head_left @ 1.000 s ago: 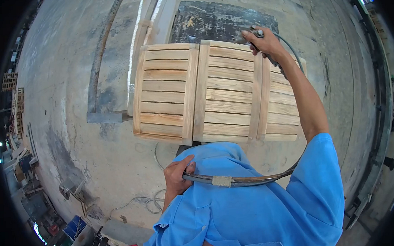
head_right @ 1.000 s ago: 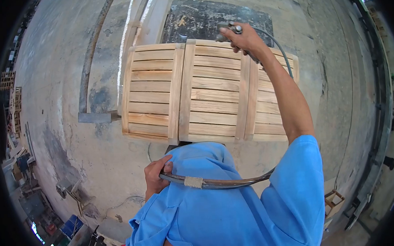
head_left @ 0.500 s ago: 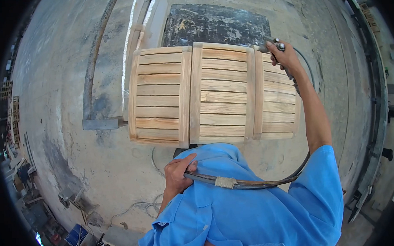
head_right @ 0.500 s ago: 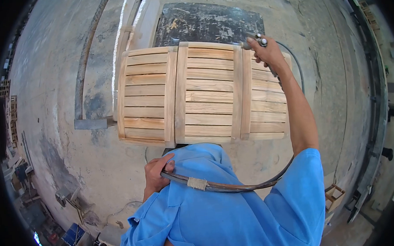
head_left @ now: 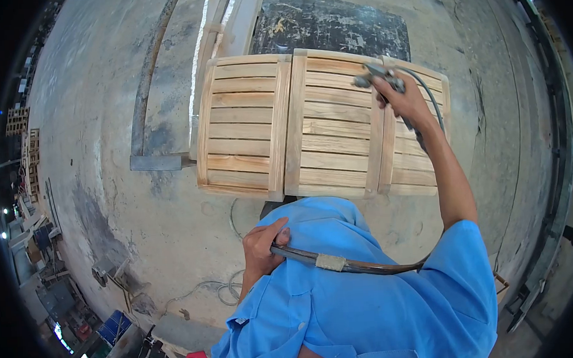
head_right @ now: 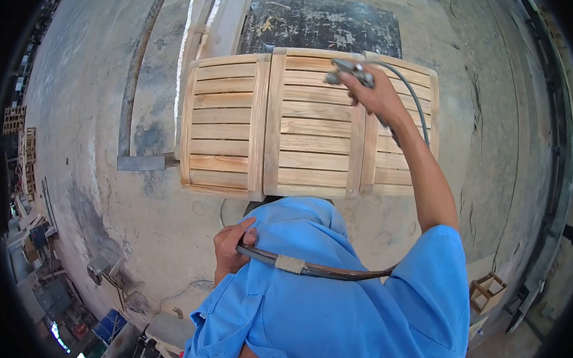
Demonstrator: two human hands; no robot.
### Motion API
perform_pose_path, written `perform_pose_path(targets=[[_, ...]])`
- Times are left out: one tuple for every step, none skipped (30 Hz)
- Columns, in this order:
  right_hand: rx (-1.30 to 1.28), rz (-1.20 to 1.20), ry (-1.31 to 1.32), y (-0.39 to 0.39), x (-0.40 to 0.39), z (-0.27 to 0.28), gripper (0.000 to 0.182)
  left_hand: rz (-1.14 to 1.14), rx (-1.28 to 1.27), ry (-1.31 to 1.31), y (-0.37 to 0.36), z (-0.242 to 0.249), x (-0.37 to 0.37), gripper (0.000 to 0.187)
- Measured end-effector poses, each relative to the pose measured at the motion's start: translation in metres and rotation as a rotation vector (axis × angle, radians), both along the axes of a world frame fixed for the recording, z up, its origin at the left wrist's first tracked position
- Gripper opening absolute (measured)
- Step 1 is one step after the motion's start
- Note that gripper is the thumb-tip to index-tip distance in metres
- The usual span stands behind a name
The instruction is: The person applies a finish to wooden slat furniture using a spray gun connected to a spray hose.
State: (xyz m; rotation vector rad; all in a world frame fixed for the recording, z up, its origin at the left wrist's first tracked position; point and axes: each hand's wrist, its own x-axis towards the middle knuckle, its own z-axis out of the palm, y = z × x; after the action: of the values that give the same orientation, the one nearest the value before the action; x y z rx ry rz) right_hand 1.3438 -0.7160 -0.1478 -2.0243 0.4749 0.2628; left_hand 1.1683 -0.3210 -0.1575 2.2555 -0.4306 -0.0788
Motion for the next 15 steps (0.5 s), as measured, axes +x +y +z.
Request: perform_pose_path(targets=[[0.03,-0.009,-0.041,-0.005,-0.023,-0.002,0.052,-0.019,-0.022,0.001,-0.002,-0.004,0.0,0.019],[0.059,-0.021,-0.082,-0.009,-0.049,-0.003,0.051,-0.042,-0.045,0.001,-0.005,-0.005,0.001,0.02],[0.064,-0.081,-0.036,-0.011,-0.075,-0.004,0.051,-0.06,-0.043,0.007,-0.007,-0.005,0.002,0.02],[0.071,-0.147,0.011,-0.012,-0.102,-0.005,0.05,-0.098,-0.051,0.034,-0.009,-0.005,0.005,0.019],[0.073,-0.177,0.016,-0.013,-0.131,-0.011,0.05,-0.142,-0.058,0.061,-0.011,-0.005,0.009,0.019],[0.131,-0.231,-0.023,-0.011,-0.16,-0.019,0.049,-0.175,-0.055,0.067,-0.013,-0.006,0.013,0.019],[0.188,-0.286,-0.064,-0.006,-0.184,-0.021,0.048,-0.232,-0.051,0.046,-0.014,-0.008,0.017,0.019],[0.193,-0.324,-0.061,0.002,-0.205,-0.017,0.048,-0.29,-0.045,0.028,-0.015,-0.009,0.021,0.018],[0.218,-0.38,-0.003,0.012,-0.223,-0.008,0.047,-0.328,-0.038,0.037,-0.016,-0.007,0.027,0.018],[0.243,-0.438,0.056,0.022,-0.239,-0.004,0.047,-0.396,-0.022,0.053,-0.018,-0.004,0.033,0.02],[0.249,-0.481,0.063,0.032,-0.254,-0.006,0.047,-0.465,-0.007,0.071,-0.02,-0.002,0.038,0.022],[0.27,-0.532,0.029,0.044,-0.269,-0.01,0.048,-0.507,-0.002,0.083,-0.02,-0.002,0.042,0.022],[0.289,-0.583,-0.006,0.055,-0.281,-0.014,0.05,-0.547,-0.004,0.092,-0.02,-0.002,0.045,0.023],[0.32,-0.621,-0.01,0.066,-0.292,-0.015,0.054,-0.588,-0.007,0.1,-0.018,-0.002,0.049,0.024],[0.321,-0.663,-0.01,0.076,-0.3,-0.017,0.054,-0.63,-0.005,0.107,-0.015,-0.001,0.052,0.024]])
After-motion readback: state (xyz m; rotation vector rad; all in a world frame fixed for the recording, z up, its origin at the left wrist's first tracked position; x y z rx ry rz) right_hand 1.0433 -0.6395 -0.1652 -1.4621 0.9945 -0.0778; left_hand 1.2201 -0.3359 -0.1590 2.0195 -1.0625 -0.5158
